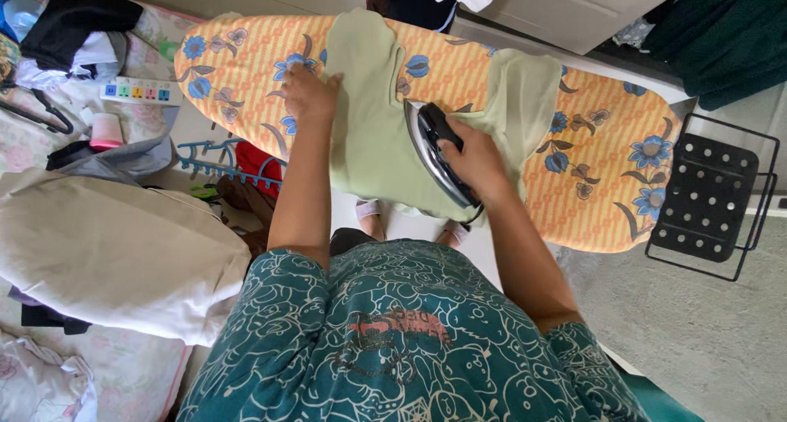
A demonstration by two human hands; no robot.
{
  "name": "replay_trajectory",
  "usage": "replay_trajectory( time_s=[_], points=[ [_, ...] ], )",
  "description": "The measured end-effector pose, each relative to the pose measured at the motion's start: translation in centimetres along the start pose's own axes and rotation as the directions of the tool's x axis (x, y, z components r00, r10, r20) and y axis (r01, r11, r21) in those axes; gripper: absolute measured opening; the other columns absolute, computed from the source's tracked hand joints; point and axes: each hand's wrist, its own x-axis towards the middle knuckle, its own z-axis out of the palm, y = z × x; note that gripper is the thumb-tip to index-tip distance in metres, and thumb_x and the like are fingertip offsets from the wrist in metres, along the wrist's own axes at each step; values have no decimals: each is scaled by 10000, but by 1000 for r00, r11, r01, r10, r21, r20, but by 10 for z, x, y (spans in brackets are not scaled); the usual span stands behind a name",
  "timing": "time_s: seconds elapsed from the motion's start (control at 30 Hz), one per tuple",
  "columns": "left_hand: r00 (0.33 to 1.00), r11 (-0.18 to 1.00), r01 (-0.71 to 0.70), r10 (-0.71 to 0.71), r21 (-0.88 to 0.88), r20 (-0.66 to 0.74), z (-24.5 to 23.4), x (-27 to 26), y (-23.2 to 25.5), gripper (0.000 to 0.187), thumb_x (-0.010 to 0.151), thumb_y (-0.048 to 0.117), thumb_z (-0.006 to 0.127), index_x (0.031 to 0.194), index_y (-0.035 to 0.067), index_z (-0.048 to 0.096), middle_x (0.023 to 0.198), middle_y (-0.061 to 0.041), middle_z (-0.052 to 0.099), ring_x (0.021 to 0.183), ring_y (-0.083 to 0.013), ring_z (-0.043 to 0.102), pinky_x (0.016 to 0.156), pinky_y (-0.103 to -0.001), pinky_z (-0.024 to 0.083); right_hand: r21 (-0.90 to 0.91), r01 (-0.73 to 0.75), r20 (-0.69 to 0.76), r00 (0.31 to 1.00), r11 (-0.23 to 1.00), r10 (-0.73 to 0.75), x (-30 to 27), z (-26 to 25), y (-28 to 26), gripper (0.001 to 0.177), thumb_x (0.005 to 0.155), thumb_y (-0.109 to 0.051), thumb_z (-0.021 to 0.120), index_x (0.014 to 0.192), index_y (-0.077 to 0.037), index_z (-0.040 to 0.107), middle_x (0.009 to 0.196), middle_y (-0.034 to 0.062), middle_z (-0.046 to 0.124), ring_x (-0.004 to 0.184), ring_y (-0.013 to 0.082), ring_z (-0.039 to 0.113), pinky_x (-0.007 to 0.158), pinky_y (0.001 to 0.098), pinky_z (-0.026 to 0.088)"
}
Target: The person irons a light green garment on an ironing board using an iron, then picks it up and folds it by hand.
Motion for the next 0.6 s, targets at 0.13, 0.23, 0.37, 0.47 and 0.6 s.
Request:
replay_trajectory(
  time_s=[0.13, 0.23, 0.37, 0.47, 0.6],
  points=[
    [973, 971, -232, 231, 56, 22, 36, 23, 0, 718, 737, 460, 863, 1254, 34, 608, 1293, -201, 598, 1191, -398, 600, 919, -496, 530, 125, 212, 93, 970, 969, -225, 1, -8, 24, 537, 942, -232, 707, 1426, -46, 567, 1232, 233, 707, 1014, 277, 706, 909, 373, 535],
    [961, 930, -274, 276, -243, -29, 61, 34, -22, 400, 880, 334, 781, 1128, 37, 677, 1099, -182, 698, 1052, -373, 680, 885, -477, 553, 133, 306, 146, 935, 943, -324, -23, -14, 31, 519, 957, -225, 728, 1414, -24, 584, 1302, 239, 688, 1120, 270, 684, 964, 365, 517],
    [950, 701, -297, 283, -649, -129, 78, 68, -55, 292, 830, 190, 795, 1008, 13, 647, 925, -133, 719, 839, -269, 699, 754, -410, 562, 35, 138, 406, 903, 990, -141, -37, -34, 18, 542, 894, -273, 727, 1395, -96, 620, 1198, 152, 761, 988, 218, 724, 905, 328, 539],
    [964, 414, -63, 262, -908, 53, 80, 82, -61, 347, 782, 121, 807, 1040, 30, 594, 970, -101, 741, 847, -201, 718, 742, -343, 583, 96, 249, 477, 838, 964, -264, -27, -27, 10, 534, 884, -261, 733, 1369, -65, 625, 1233, 159, 741, 1055, 225, 720, 921, 340, 525],
    [982, 608, -88, 187, -789, 35, 54, 90, -48, 446, 743, 122, 862, 1112, 45, 623, 1008, -136, 735, 857, -205, 725, 743, -329, 592, 93, 509, 326, 797, 856, -509, -5, 12, -6, 517, 911, -250, 743, 1362, -28, 622, 1220, 224, 715, 1087, 278, 708, 964, 349, 522]
  ],
)
